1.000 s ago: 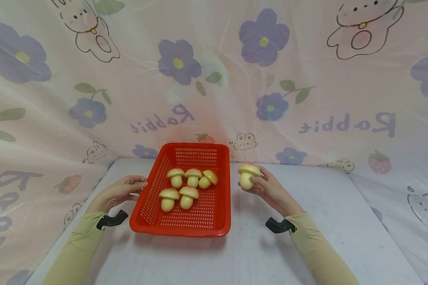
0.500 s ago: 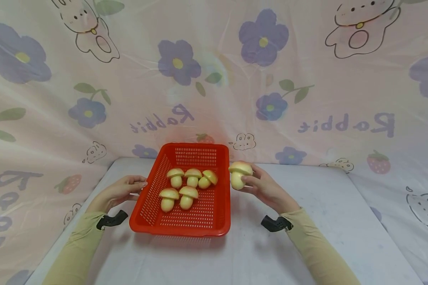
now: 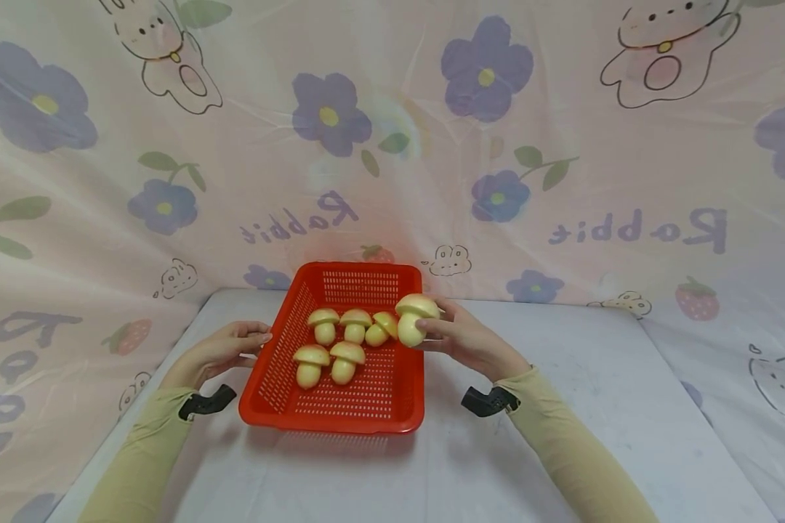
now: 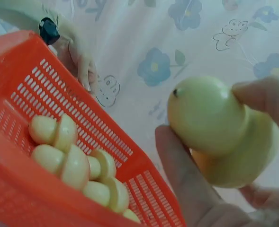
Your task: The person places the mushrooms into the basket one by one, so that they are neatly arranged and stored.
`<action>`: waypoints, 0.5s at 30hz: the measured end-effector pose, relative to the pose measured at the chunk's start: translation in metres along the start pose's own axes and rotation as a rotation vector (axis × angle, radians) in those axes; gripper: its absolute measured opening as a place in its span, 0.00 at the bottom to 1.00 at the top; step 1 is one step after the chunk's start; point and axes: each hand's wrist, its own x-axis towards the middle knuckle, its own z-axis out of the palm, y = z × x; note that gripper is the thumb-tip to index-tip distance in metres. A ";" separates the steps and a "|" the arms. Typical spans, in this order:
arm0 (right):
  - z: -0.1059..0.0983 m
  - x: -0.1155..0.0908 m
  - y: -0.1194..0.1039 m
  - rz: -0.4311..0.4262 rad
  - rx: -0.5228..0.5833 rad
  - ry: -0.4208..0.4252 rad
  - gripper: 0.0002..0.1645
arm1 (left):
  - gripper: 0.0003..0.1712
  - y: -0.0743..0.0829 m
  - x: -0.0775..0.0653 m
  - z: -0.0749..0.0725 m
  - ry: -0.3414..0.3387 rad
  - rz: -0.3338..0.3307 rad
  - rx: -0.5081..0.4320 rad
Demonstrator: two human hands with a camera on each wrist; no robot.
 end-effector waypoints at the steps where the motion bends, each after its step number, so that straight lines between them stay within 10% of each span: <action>1: 0.001 0.002 0.000 0.009 0.007 -0.006 0.35 | 0.22 0.000 0.000 0.000 -0.001 0.000 -0.001; 15: 0.014 0.023 0.001 0.129 0.058 0.027 0.35 | 0.21 0.000 0.002 0.000 -0.008 -0.003 -0.012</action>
